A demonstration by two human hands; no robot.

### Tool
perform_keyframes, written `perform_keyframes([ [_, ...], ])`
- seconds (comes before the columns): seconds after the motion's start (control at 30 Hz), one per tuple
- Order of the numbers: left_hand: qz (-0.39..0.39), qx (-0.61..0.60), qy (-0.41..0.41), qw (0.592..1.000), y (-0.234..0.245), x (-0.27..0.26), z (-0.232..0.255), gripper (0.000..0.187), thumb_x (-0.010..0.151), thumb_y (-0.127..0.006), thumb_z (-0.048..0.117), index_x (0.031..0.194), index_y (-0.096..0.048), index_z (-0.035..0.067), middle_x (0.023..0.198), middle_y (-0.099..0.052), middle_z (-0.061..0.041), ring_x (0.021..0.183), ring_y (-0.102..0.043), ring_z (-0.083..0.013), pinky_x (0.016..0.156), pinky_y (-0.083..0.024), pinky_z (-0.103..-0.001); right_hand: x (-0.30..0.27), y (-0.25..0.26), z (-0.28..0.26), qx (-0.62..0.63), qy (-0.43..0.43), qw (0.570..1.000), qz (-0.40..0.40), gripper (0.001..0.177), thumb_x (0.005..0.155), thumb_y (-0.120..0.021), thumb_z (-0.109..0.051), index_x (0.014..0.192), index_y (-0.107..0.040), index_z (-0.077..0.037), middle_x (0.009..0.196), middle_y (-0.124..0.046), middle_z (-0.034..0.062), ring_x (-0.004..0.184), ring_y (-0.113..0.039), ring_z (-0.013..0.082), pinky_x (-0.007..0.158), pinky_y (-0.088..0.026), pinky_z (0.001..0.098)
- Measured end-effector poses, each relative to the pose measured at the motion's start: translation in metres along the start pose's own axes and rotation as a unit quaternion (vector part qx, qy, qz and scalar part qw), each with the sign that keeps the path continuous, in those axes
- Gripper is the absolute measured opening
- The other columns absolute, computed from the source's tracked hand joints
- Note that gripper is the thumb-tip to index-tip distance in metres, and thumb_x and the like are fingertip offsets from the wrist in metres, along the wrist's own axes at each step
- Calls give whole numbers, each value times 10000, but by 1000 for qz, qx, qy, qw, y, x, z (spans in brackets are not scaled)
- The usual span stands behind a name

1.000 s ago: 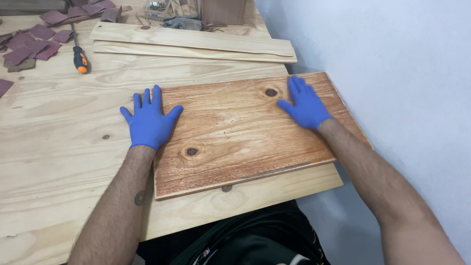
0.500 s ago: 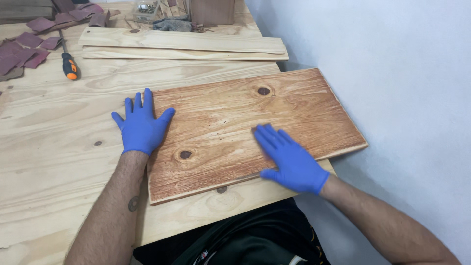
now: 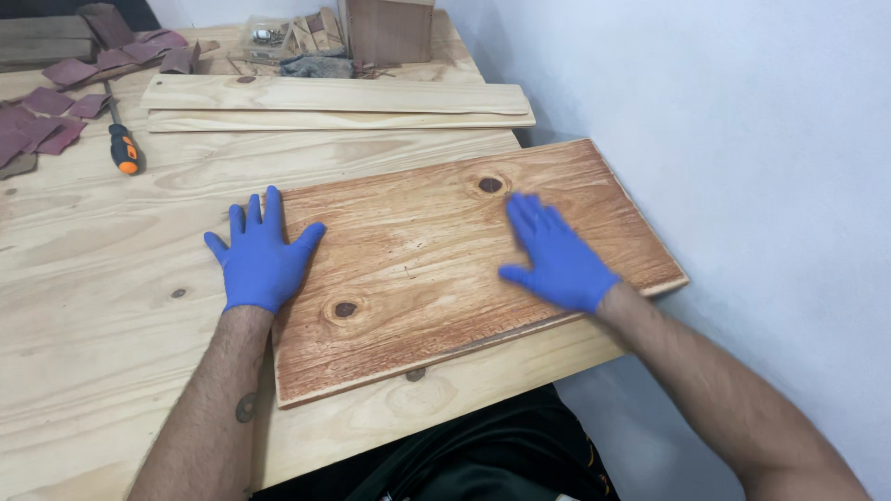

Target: The person sands a rectangular wooden board on a workbench using a piece of sandpaper held in the right hand. The person repeatedly rubs the sandpaper across the surface of the board while stabilizing it with the left hand.

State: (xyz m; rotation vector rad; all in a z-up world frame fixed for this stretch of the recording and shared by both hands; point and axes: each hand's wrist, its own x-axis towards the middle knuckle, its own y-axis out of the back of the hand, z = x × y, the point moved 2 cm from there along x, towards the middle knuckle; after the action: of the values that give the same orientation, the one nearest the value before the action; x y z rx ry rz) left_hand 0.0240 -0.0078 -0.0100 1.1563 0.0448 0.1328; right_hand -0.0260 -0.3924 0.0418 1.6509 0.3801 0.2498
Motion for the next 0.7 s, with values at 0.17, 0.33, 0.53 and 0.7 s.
perform_keyframes([
  [0.17, 6, -4, 0, 1000, -2, 1, -2, 920, 986, -370, 805, 1677, -277, 206, 1708, -311, -155, 1600, -163, -346, 1221, -55, -710, -57, -7, -19, 0, 69, 996, -55, 1033, 935, -519, -729, 1661, -197, -68, 1724, -203, 192, 1590, -150, 394, 1284, -137, 535],
  [0.33, 4, -4, 5, 1000, 0, 1, -1, 915, 985, -375, 804, 1674, -282, 209, 1708, -312, -149, 1601, -161, -336, 1226, -50, -703, 8, -11, 90, 25, -49, 998, -3, 918, 1013, -434, -676, 1657, -253, -49, 1721, -229, 213, 1597, -187, 380, 1303, -160, 509],
  [0.53, 0, -9, 14, 1000, 2, 0, -1, 936, 971, -364, 829, 1674, -279, 216, 1714, -301, -134, 1604, -157, -326, 1235, -49, -691, 73, -20, 160, 0, -98, 994, 48, 905, 1038, -399, -690, 1678, -255, -67, 1736, -246, 172, 1606, -209, 342, 1321, -155, 487],
  [0.7, -5, -6, 11, 1000, 2, 1, -1, 917, 972, -386, 806, 1679, -261, 234, 1720, -293, -117, 1607, -164, -320, 1238, -38, -686, 6, -5, 92, 10, -100, 995, 8, 930, 1007, -447, -670, 1663, -240, -44, 1737, -212, 191, 1614, -167, 347, 1328, -129, 466],
])
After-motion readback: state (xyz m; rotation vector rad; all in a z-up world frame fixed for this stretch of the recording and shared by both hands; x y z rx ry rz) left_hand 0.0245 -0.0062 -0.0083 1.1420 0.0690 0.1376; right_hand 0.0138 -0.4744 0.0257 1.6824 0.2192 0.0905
